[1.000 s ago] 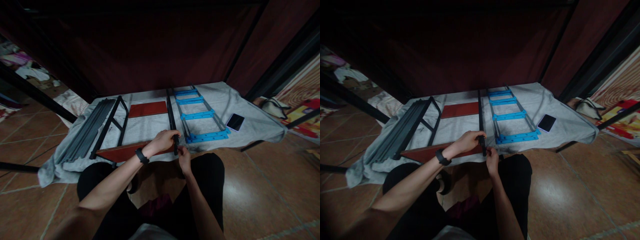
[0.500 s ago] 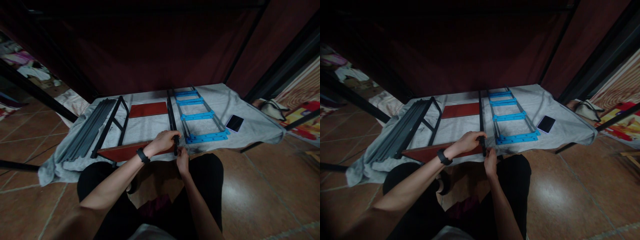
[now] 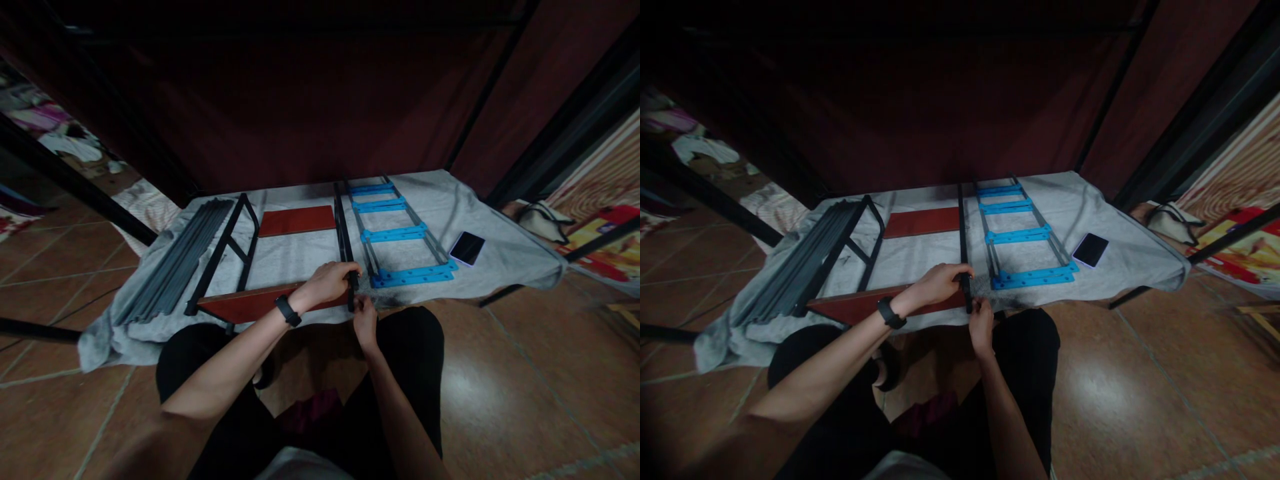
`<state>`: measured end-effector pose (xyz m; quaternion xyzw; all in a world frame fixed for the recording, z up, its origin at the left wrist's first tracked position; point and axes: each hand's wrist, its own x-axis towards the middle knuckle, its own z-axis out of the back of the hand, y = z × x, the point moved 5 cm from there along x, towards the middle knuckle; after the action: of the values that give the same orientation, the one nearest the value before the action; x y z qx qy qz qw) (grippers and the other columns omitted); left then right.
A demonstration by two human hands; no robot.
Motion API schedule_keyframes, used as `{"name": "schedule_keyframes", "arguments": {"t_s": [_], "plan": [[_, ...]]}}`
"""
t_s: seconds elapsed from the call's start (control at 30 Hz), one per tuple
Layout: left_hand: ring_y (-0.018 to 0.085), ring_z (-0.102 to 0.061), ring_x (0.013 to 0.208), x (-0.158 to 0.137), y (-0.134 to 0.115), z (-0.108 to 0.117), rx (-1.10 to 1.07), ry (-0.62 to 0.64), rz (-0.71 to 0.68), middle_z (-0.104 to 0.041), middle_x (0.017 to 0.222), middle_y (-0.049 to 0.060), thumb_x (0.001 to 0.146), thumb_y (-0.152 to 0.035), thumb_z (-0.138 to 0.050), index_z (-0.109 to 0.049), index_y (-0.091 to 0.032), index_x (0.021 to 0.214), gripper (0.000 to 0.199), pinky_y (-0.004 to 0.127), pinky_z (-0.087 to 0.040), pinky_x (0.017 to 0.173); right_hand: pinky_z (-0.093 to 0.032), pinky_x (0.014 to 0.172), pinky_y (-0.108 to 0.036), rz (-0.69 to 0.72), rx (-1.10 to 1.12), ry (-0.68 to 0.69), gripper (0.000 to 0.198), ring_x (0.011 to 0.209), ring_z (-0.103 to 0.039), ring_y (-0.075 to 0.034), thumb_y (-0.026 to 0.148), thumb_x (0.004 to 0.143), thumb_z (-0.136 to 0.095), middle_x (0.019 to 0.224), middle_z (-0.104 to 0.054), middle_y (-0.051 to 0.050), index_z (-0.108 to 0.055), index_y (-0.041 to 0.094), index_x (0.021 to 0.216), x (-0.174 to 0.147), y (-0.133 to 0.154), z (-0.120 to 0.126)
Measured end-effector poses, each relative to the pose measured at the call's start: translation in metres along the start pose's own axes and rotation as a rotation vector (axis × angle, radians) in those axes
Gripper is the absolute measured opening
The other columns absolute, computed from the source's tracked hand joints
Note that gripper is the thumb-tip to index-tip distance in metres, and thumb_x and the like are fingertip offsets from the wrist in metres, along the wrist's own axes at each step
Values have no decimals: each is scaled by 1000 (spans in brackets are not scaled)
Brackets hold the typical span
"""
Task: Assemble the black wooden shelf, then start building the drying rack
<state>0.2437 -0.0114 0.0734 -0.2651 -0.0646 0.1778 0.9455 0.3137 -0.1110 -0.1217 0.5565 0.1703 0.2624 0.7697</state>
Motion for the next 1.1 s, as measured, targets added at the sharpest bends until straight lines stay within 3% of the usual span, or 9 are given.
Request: {"name": "schedule_keyframes", "arguments": {"t_s": [0.2,0.37,0.53,0.67,0.87,0.97,1.1], "plan": [[18,-67,89,0,2,0,-38,1,9,-74,99,-1,73,-5,-48,-69,-28,108,47,25,-48,77,-47,78,-34,-27,84,15,31,80,-61,-22,39,89,-42,88,-69,-8,-65,18,97,0,-6,2],[18,-67,90,-1,3,0,-45,19,13,-74,101,0,75,-7,-51,-69,-27,110,44,25,-49,78,-47,82,-35,16,130,-50,33,89,-61,-22,38,85,-46,98,-69,-9,-65,18,103,8,3,25],[20,-67,99,-1,6,-2,-1,18,12,-72,114,4,77,-8,-52,-60,-27,128,55,27,-49,83,-49,76,-34,75,240,-27,36,81,-60,-21,41,85,-48,99,-69,-10,-66,16,105,23,36,46],[22,-69,95,-2,7,-2,28,52,39,-73,108,7,79,-10,-51,-45,-22,144,66,27,-49,78,-50,74,-34,127,319,10,39,77,-61,-19,45,86,-52,101,-70,-9,-68,18,108,30,71,55],[25,-67,104,-10,1,3,159,67,2,-71,115,10,83,-15,-55,-31,-23,152,74,30,-48,85,-51,84,-37,230,339,107,32,90,-64,-22,45,85,-58,99,-72,-7,-73,20,98,32,112,53],[27,-64,112,-25,-2,10,206,-20,-35,-66,125,11,85,-20,-59,-28,-23,152,74,36,-47,94,-51,84,-37,240,324,108,28,89,-65,-22,42,82,-62,97,-72,-7,-73,20,95,33,117,51],[23,-57,122,-71,-1,27,182,-287,-79,-62,131,10,92,-19,-55,-41,-24,145,55,39,-42,105,-50,80,-38,235,239,145,28,82,-64,-22,44,80,-63,88,-72,-7,-72,19,89,34,113,52]]}}
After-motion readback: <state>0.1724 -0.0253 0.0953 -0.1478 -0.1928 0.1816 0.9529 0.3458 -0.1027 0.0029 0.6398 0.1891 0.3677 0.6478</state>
